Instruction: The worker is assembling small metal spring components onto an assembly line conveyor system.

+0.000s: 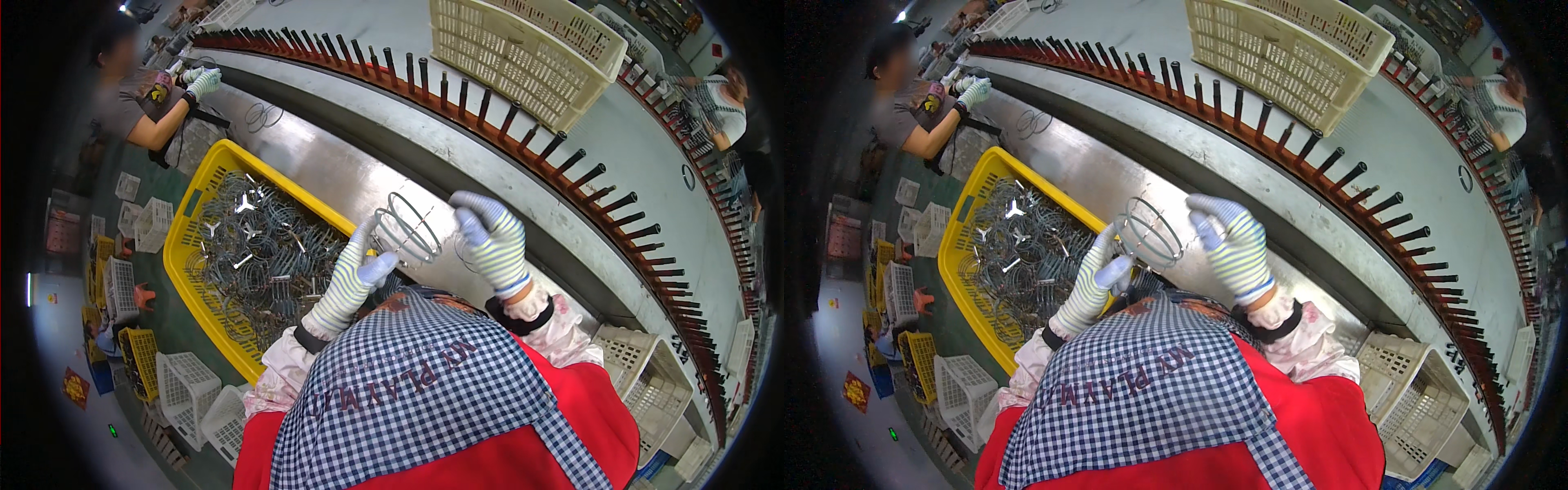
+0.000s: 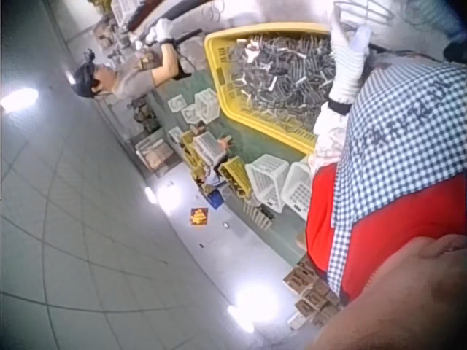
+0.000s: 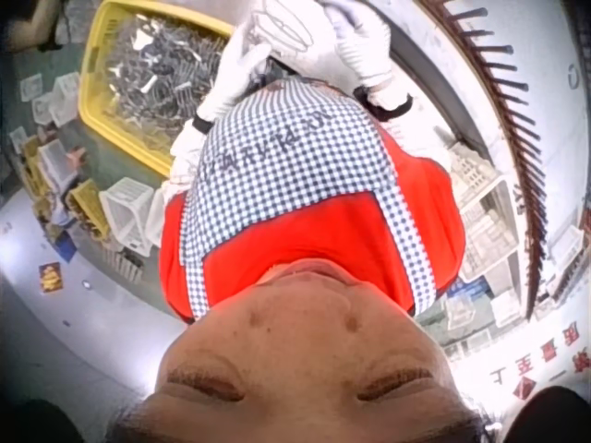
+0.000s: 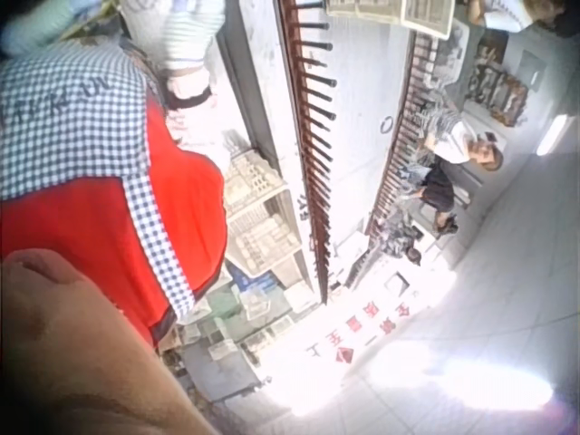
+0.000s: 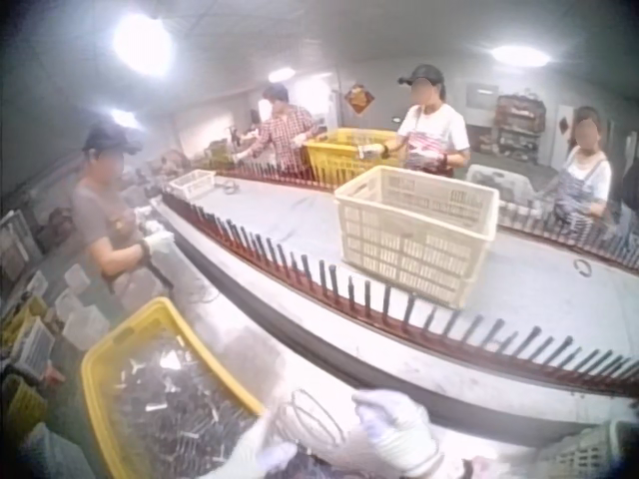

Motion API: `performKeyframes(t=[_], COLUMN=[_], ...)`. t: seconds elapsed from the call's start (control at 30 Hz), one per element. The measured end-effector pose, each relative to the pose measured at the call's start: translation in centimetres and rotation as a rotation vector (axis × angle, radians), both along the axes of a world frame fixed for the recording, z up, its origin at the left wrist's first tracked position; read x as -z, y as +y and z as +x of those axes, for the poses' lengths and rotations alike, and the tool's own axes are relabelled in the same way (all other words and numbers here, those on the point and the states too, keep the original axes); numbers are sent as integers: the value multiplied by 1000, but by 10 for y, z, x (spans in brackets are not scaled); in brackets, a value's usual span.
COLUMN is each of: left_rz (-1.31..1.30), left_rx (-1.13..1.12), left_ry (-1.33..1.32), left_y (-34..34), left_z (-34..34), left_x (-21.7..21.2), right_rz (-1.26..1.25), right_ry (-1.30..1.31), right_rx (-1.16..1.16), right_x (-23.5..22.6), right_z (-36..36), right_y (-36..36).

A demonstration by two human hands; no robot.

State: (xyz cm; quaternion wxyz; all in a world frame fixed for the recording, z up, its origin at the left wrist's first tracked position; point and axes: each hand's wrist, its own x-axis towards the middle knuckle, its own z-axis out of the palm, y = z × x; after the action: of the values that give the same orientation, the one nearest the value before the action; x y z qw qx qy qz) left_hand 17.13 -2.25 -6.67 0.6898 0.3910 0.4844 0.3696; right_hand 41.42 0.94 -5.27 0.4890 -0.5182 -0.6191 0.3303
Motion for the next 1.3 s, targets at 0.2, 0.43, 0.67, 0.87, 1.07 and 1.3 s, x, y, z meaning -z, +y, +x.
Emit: performKeyframes(t=[0.2,0.43,0.67,0.87,1.07,1.3], left_rz=[7,-47,-63,-105,-115,-107], left_rx=[76,136,88,-39,-60,-54], left_ry=[-140,-215,-193,-263,-282,-283], left_y=[-4,-4,3,1,2,3], left_z=[15,14,22,11,8,3], left_x=[-21,-21,-25,2,2,22], right_rz=[-391,-517,-556,-531,-206,-200], right_ry=[88,-36,183,-901,-1161,-885], right_rx=[-415,-475,-344,-185,-244,-103], right_x=[9,-5,29,176,228,147], right_z=[16,6,40,111,132,100], right_y=[41,35,45,4,-39,-11])
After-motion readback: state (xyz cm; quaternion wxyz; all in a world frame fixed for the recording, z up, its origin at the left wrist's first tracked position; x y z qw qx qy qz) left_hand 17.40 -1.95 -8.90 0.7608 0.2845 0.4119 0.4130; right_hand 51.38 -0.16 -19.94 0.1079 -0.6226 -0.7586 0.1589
